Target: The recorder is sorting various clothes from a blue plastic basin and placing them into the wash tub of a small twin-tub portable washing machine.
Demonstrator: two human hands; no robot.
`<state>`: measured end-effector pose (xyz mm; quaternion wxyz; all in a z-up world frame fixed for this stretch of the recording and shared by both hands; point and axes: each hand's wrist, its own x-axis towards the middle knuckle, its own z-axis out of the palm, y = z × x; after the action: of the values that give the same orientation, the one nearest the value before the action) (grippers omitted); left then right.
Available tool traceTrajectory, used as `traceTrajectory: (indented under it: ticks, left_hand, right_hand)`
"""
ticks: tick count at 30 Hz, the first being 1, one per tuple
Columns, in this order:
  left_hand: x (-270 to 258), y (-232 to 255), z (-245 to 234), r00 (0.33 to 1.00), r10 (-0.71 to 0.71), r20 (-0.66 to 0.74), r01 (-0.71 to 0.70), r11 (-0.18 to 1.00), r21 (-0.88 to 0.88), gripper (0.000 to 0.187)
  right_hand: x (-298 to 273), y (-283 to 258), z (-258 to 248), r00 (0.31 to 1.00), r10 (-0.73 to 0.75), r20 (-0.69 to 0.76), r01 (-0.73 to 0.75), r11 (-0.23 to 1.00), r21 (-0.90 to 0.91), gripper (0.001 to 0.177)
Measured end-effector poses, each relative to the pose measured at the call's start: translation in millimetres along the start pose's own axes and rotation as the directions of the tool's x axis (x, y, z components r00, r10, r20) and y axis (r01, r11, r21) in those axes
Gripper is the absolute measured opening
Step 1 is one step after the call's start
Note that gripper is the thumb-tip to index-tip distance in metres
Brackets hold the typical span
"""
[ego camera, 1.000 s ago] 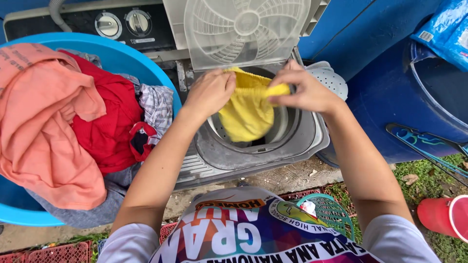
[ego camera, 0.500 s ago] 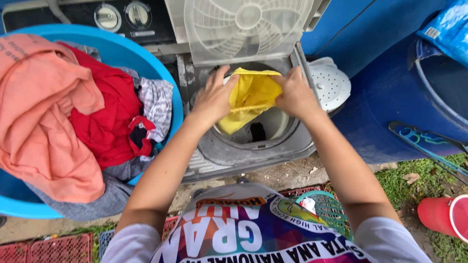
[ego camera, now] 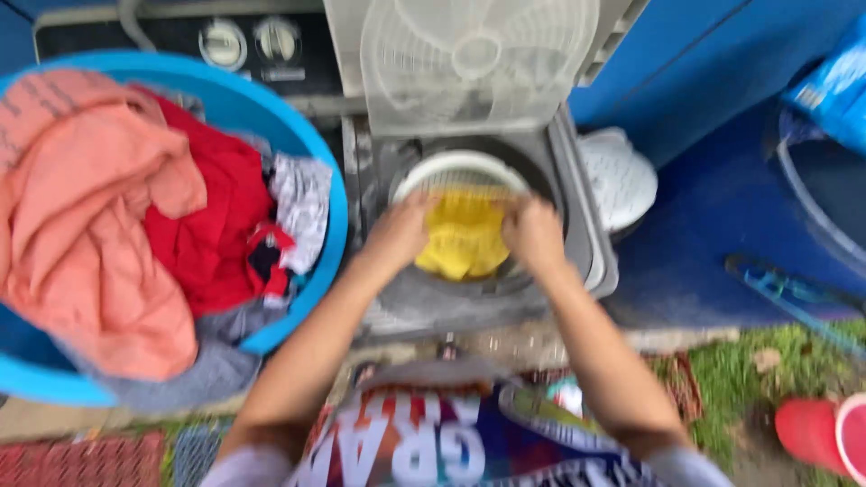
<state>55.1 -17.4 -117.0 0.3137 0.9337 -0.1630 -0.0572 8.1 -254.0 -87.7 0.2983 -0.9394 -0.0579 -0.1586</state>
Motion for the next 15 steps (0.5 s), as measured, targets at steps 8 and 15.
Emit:
traceTrajectory:
  ticks: [8, 15]
  left_hand:
    - [-36, 60, -41, 0.909, 0.269, -0.318, -0.393, 0.806, -0.442, 0.084]
    - [-60, 61, -104, 0.794, 0.124, -0.595, -0.385, 0.86, -0.335, 0.074]
  right_hand:
    - [25, -46, -6, 0.964, -0.114, 0.239, -0.105, 0.661, 0.743, 0.039]
    - [33, -83, -15, 0.981, -0.166, 0.103, 0.001, 0.531, 0.847, 0.052]
